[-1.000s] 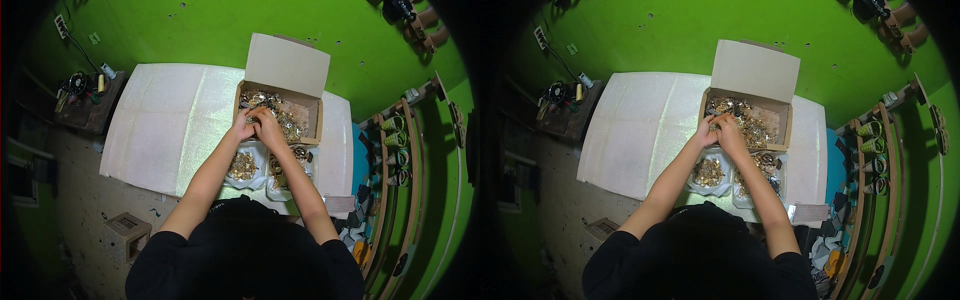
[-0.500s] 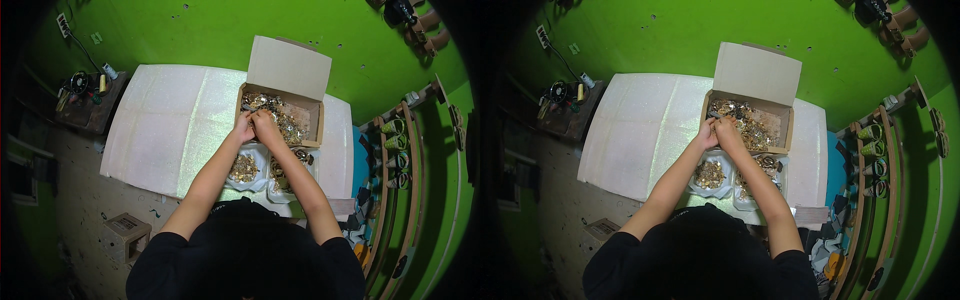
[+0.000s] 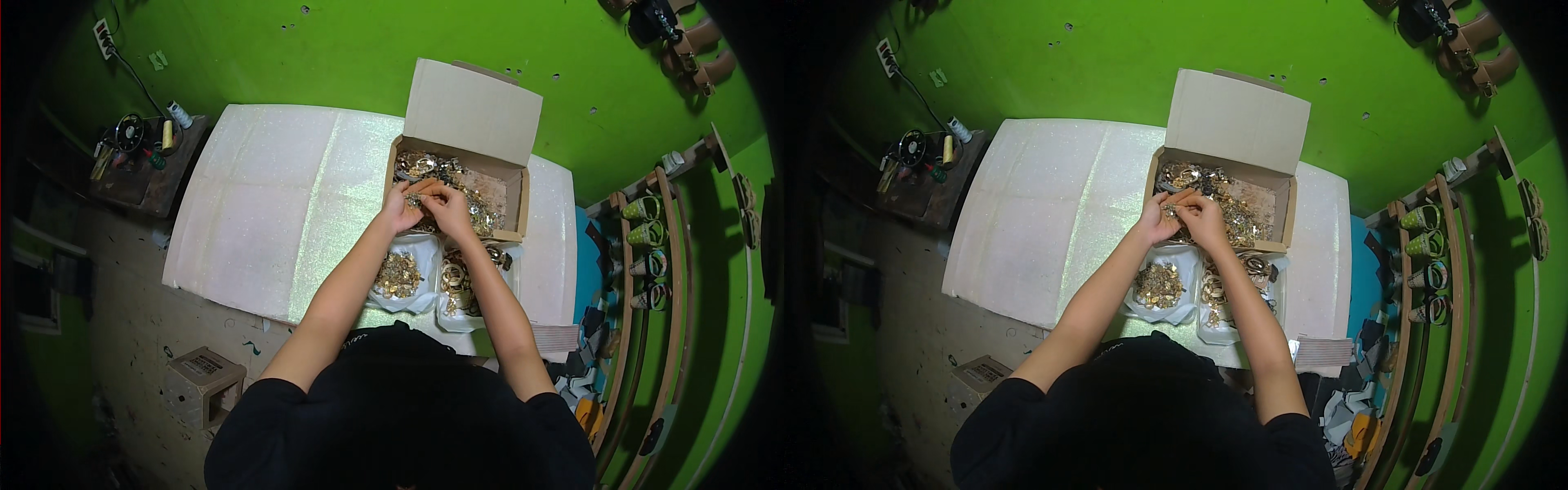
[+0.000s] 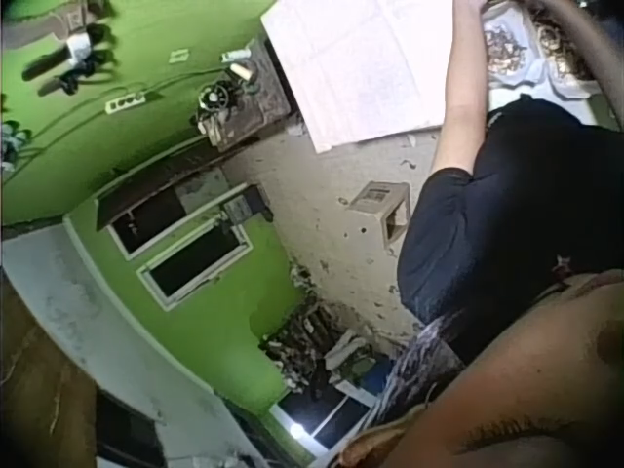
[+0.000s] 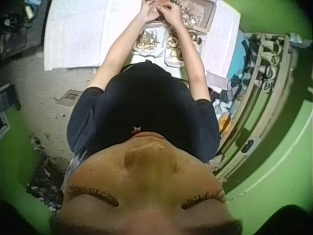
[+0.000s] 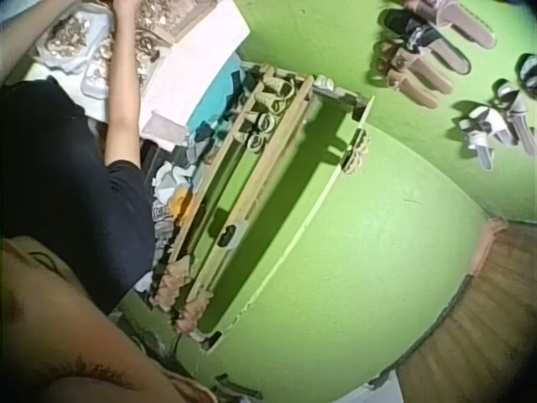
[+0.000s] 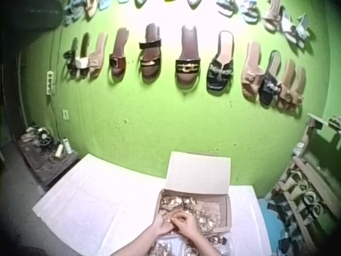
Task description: Sort small decorative or functional metallic shoe components into separate bins.
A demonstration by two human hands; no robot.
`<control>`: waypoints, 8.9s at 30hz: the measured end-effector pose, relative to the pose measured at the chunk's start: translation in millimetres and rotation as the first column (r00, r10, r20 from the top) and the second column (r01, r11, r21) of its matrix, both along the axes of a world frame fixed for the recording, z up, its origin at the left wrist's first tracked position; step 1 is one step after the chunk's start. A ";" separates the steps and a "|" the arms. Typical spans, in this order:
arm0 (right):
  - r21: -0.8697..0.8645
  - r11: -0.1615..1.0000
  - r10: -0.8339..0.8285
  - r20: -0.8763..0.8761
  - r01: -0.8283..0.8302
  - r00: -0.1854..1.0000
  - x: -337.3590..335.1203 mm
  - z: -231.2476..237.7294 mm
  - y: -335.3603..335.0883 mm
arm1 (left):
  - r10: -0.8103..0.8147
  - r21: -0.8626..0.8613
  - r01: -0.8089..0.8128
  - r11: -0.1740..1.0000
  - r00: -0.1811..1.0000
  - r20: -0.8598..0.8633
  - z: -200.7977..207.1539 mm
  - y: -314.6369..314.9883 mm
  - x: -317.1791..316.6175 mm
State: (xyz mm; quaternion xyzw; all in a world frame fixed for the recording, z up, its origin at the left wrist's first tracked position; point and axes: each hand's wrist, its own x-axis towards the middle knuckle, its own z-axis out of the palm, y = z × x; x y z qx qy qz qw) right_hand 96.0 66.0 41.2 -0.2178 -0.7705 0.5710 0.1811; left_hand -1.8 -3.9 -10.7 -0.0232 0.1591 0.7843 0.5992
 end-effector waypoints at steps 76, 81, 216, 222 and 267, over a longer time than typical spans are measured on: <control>0.730 0.677 0.186 -0.047 -0.094 0.981 -21.7 5.7 -4.9 | 0.017 -0.115 -0.014 0.993 1.000 0.017 -24.2 -1.0 -10.2; 0.239 0.970 -0.043 0.033 0.034 0.999 -16.2 9.7 6.9 | 0.009 -0.083 -0.007 0.996 1.000 0.025 -1.5 -2.9 -0.4; 0.481 0.875 0.072 -0.027 -0.050 0.997 -22.7 10.0 -7.3 | 0.013 -0.030 -0.012 0.999 0.999 0.035 -22.0 -0.7 -8.9; -0.360 0.930 0.078 -0.005 -0.075 0.997 -18.9 -2.0 2.3 | -0.282 0.631 0.237 0.739 0.959 -0.029 -49.2 0.8 -20.0; 0.763 0.634 0.007 0.157 -0.126 0.988 -19.6 2.2 -27.6 | -0.044 0.101 0.056 0.993 0.992 -0.115 3.2 -6.3 -0.2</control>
